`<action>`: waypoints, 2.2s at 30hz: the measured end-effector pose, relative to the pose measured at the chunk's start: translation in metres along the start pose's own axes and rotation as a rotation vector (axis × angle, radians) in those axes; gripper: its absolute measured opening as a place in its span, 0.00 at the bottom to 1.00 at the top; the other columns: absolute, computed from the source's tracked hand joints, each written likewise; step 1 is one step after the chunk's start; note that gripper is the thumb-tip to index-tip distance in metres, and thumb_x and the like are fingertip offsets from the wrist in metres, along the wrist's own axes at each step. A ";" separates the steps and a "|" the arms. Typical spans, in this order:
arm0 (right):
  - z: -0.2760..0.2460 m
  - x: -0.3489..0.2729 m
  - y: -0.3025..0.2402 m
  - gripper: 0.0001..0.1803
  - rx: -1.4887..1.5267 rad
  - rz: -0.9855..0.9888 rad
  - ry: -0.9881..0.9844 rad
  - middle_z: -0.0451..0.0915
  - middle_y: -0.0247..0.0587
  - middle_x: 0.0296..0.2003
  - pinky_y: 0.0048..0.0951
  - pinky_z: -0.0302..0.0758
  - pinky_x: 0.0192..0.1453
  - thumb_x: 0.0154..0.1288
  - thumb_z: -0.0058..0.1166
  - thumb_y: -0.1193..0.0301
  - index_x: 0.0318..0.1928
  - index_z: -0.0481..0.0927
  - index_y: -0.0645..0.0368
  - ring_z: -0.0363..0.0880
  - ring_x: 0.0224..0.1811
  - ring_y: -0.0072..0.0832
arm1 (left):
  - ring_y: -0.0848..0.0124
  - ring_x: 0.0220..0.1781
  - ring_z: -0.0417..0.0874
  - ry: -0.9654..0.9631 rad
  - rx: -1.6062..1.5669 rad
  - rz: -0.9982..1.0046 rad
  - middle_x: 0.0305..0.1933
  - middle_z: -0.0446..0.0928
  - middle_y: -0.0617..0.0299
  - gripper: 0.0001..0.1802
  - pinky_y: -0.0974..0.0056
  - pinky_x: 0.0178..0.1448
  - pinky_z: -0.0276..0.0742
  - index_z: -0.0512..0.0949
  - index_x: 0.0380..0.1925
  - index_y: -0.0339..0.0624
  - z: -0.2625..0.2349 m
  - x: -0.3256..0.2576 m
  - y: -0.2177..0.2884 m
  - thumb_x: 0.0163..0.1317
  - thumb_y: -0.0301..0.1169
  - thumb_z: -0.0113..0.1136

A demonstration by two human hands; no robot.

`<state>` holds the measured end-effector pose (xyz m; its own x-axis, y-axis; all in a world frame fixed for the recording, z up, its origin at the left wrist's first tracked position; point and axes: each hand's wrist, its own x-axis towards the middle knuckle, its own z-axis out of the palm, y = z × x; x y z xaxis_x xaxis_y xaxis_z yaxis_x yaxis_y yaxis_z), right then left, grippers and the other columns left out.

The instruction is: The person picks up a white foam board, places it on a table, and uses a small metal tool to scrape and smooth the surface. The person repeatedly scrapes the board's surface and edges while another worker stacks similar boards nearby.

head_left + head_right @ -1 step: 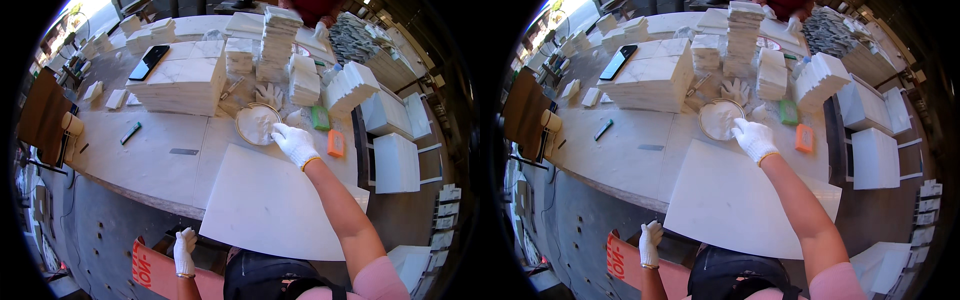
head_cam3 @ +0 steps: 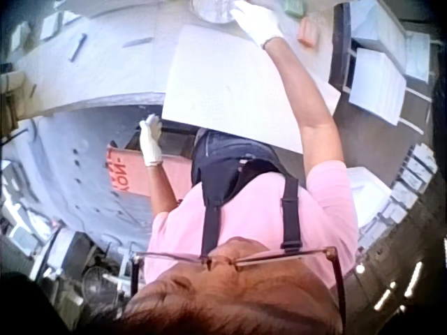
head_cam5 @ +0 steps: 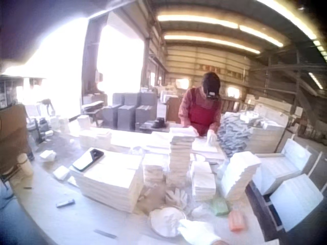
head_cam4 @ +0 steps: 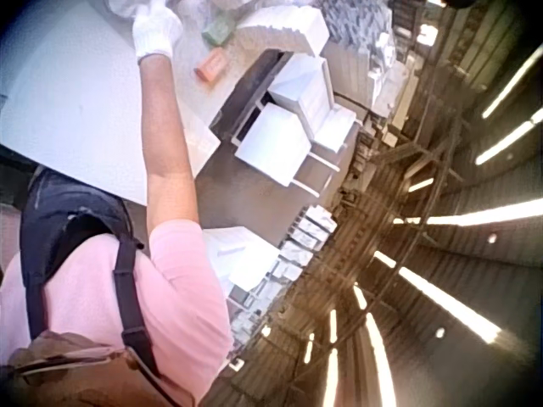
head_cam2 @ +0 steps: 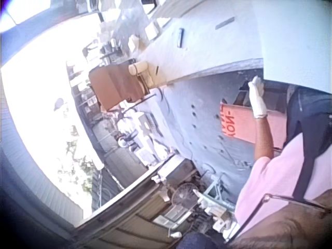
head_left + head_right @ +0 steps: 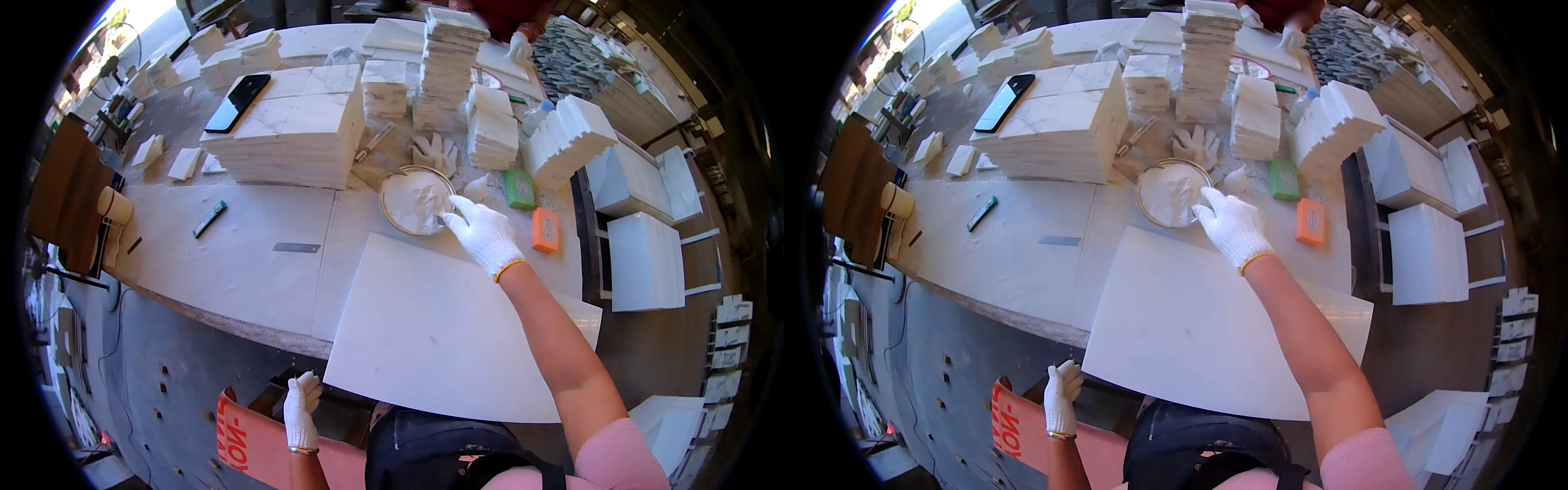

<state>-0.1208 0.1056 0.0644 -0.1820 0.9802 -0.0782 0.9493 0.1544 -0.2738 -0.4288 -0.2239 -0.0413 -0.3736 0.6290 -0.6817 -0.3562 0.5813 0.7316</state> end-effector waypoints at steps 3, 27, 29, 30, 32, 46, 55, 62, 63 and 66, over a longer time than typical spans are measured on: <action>0.012 -0.040 0.017 0.25 0.129 -0.013 0.344 0.81 0.48 0.51 0.46 0.76 0.51 0.69 0.52 0.53 0.61 0.75 0.50 0.81 0.50 0.48 | 0.55 0.65 0.75 -0.074 0.105 -0.007 0.63 0.75 0.49 0.42 0.51 0.70 0.63 0.71 0.65 0.37 0.009 0.003 0.002 0.72 0.64 0.36; 0.051 -0.401 0.241 0.32 0.499 1.106 0.321 0.81 0.56 0.54 0.40 0.72 0.62 0.74 0.41 0.45 0.58 0.77 0.60 0.78 0.58 0.49 | 0.73 0.21 0.79 -0.084 0.790 0.265 0.22 0.79 0.57 0.32 0.67 0.28 0.76 0.82 0.31 0.31 0.054 0.043 0.082 0.70 0.54 0.51; 0.059 -0.407 0.236 0.29 0.466 1.103 0.435 0.84 0.51 0.39 0.39 0.75 0.49 0.74 0.43 0.46 0.46 0.81 0.62 0.83 0.43 0.43 | 0.72 0.20 0.79 -0.054 0.915 0.402 0.20 0.79 0.54 0.31 0.65 0.30 0.77 0.82 0.30 0.30 0.073 0.050 0.099 0.70 0.53 0.52; 0.060 -0.407 0.242 0.29 0.494 1.122 0.430 0.84 0.52 0.37 0.41 0.75 0.47 0.73 0.43 0.45 0.44 0.82 0.61 0.83 0.42 0.46 | 0.73 0.24 0.80 -0.057 0.858 0.331 0.23 0.80 0.54 0.30 0.66 0.31 0.76 0.82 0.32 0.31 0.084 0.049 0.105 0.69 0.54 0.53; 0.071 -0.406 0.248 0.30 0.563 1.123 0.501 0.82 0.50 0.30 0.39 0.74 0.41 0.72 0.45 0.45 0.37 0.81 0.62 0.81 0.33 0.41 | 0.73 0.25 0.79 -0.047 0.853 0.453 0.24 0.80 0.56 0.29 0.66 0.31 0.75 0.82 0.33 0.32 0.099 0.055 0.109 0.70 0.52 0.53; 0.094 -0.406 0.257 0.24 0.851 1.037 0.573 0.71 0.28 0.26 0.27 0.68 0.37 0.76 0.47 0.52 0.35 0.78 0.61 0.65 0.31 0.16 | 0.80 0.30 0.72 -0.291 0.497 0.323 0.29 0.74 0.70 0.22 0.70 0.32 0.66 0.80 0.38 0.42 0.140 0.116 0.116 0.74 0.50 0.51; 0.073 -0.398 0.270 0.20 1.299 0.985 0.508 0.79 0.27 0.33 0.25 0.72 0.45 0.73 0.53 0.54 0.40 0.82 0.60 0.75 0.38 0.17 | 0.74 0.39 0.79 -0.308 0.136 0.294 0.39 0.79 0.65 0.23 0.66 0.43 0.78 0.79 0.42 0.39 0.142 0.092 0.100 0.75 0.50 0.50; 0.113 -0.489 0.287 0.21 1.487 1.066 0.592 0.80 0.28 0.35 0.25 0.72 0.44 0.71 0.56 0.53 0.42 0.83 0.62 0.74 0.37 0.17 | 0.71 0.42 0.80 -0.341 0.050 0.354 0.43 0.80 0.62 0.28 0.63 0.47 0.79 0.78 0.49 0.37 0.137 -0.006 0.086 0.76 0.53 0.44; 0.111 -0.502 0.287 0.23 1.498 1.064 0.621 0.81 0.29 0.37 0.26 0.73 0.46 0.72 0.55 0.52 0.44 0.83 0.63 0.76 0.39 0.18 | 0.70 0.45 0.80 -0.355 0.010 0.363 0.46 0.80 0.61 0.29 0.63 0.49 0.79 0.77 0.51 0.36 0.137 -0.018 0.080 0.76 0.53 0.44; 0.089 -0.553 0.301 0.30 1.559 1.088 0.678 0.80 0.39 0.50 0.30 0.72 0.57 0.73 0.51 0.49 0.55 0.78 0.66 0.77 0.52 0.25 | 0.67 0.52 0.80 -0.435 -0.017 0.407 0.54 0.78 0.58 0.33 0.61 0.56 0.78 0.73 0.58 0.34 0.152 -0.066 0.063 0.76 0.55 0.42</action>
<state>0.2423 -0.4009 -0.0603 0.6622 0.5098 -0.5491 -0.4814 -0.2721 -0.8332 -0.2962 -0.1506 0.0506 -0.0988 0.9552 -0.2789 -0.2729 0.2435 0.9307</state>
